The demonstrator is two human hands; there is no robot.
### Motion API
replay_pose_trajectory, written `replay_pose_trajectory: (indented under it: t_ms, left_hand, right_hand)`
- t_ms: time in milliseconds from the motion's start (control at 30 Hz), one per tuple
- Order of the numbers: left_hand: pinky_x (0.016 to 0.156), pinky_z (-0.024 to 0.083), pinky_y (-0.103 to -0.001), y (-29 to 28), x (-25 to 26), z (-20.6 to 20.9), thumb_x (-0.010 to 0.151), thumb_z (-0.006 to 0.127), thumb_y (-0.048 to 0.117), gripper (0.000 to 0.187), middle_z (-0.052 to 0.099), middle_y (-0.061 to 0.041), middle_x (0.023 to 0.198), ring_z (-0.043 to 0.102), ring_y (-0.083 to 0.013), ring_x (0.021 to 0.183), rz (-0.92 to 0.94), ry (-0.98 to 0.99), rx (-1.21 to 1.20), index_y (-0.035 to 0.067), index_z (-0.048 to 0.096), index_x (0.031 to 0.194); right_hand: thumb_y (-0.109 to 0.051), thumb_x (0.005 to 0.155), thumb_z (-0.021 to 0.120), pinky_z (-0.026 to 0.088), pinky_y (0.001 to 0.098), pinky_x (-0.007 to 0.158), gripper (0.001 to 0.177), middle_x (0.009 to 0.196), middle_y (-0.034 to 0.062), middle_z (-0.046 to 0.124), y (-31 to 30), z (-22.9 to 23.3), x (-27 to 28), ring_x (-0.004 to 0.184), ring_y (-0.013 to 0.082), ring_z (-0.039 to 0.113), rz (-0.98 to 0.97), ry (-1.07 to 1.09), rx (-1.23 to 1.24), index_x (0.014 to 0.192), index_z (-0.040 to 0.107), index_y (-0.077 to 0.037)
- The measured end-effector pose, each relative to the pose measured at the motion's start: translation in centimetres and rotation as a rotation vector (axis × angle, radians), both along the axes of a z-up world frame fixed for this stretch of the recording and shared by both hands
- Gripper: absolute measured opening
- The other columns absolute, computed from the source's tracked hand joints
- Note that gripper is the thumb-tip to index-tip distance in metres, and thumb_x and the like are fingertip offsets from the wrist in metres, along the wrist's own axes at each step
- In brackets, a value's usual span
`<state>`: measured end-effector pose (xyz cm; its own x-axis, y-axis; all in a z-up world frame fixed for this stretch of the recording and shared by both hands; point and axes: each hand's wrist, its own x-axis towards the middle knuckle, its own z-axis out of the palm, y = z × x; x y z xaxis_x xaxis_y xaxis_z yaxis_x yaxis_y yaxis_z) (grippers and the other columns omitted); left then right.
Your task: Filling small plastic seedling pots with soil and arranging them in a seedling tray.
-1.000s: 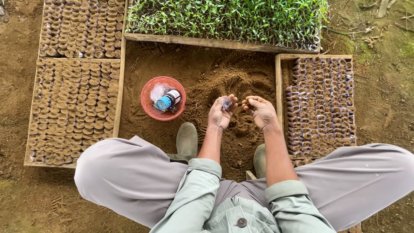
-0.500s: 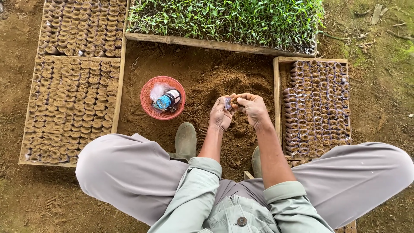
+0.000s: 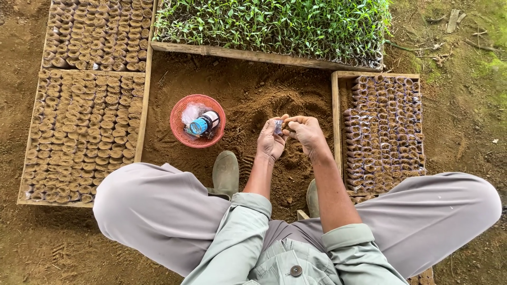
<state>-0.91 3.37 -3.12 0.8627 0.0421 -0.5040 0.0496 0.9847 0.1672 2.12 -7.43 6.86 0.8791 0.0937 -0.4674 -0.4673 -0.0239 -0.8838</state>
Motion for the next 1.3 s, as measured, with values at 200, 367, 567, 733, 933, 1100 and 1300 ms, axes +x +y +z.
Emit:
replay_pose_trajectory:
  t_ms: [200,367,567,733,933,1100,1300]
  left_hand:
    - [0.074,0.058,-0.027,-0.2,-0.1,0.0,0.107,0.057,0.024,0.019,0.072,-0.021,0.122,0.074,-0.0248,0.097,0.001,-0.012,-0.01,0.007,0.066,0.11]
    - [0.073,0.059,-0.028,-0.4,0.0,-0.2,0.106,0.058,0.023,0.019,0.073,-0.021,0.12,0.075,-0.0251,0.096,-0.002,-0.025,-0.03,0.007,0.067,0.109]
    - [0.073,0.06,-0.028,-0.6,-0.1,0.4,0.105,0.06,0.025,0.019,0.074,-0.019,0.118,0.076,-0.0257,0.096,0.01,-0.013,-0.064,0.008,0.068,0.108]
    - [0.07,0.061,-0.028,-0.7,-0.2,0.9,0.104,0.062,0.025,0.019,0.075,-0.018,0.116,0.076,-0.0253,0.094,0.028,0.007,-0.1,0.008,0.069,0.107]
    - [0.067,0.059,-0.025,-0.8,-0.3,1.4,0.103,0.063,0.024,0.017,0.075,-0.018,0.105,0.072,-0.0245,0.08,0.023,0.029,-0.142,0.008,0.068,0.107]
    - [0.064,0.057,-0.02,-1.4,0.0,-1.2,0.103,0.062,0.022,0.015,0.073,-0.018,0.104,0.071,-0.0235,0.077,0.055,0.067,-0.238,0.007,0.066,0.106]
    - [0.091,0.063,-0.052,-1.6,0.8,-2.3,0.102,0.063,0.018,0.018,0.072,-0.027,0.117,0.074,-0.0406,0.102,0.116,0.111,-0.361,0.001,0.068,0.105]
  right_hand:
    - [0.005,0.091,0.057,0.062,0.0472,0.091,0.024,0.114,0.0299,0.062,0.1,0.8,-0.3,0.107,0.0288,0.065,0.012,-0.004,-0.022,0.109,0.071,0.012]
    - [0.007,0.089,0.055,0.061,0.0473,0.092,0.026,0.113,0.0317,0.063,0.2,1.2,-0.4,0.108,0.0299,0.064,0.03,-0.023,-0.048,0.11,0.071,0.012]
    - [0.01,0.086,0.052,0.06,0.0477,0.092,0.032,0.117,0.0348,0.062,0.2,1.4,-0.6,0.112,0.0345,0.063,0.042,-0.025,-0.048,0.114,0.069,0.014]
    - [0.012,0.086,0.051,0.059,0.0496,0.093,0.035,0.12,0.0368,0.06,0.3,1.8,-0.6,0.116,0.0383,0.061,0.058,-0.015,-0.055,0.117,0.067,0.015]
    - [0.012,0.086,0.047,0.057,0.0545,0.094,0.04,0.115,0.0407,0.06,0.7,2.7,-0.6,0.113,0.0459,0.065,0.088,-0.027,-0.049,0.122,0.063,0.018]
    - [0.011,0.084,0.048,0.057,0.0512,0.093,0.049,0.119,0.0397,0.059,1.4,3.9,-0.7,0.112,0.0419,0.066,0.123,-0.052,-0.065,0.132,0.055,0.017]
    - [-0.009,0.083,0.073,0.053,0.0454,0.101,0.021,0.127,0.0056,0.068,-1.6,-1.2,0.2,0.129,0.0298,0.06,0.284,-0.423,-0.664,0.097,0.08,-0.025]
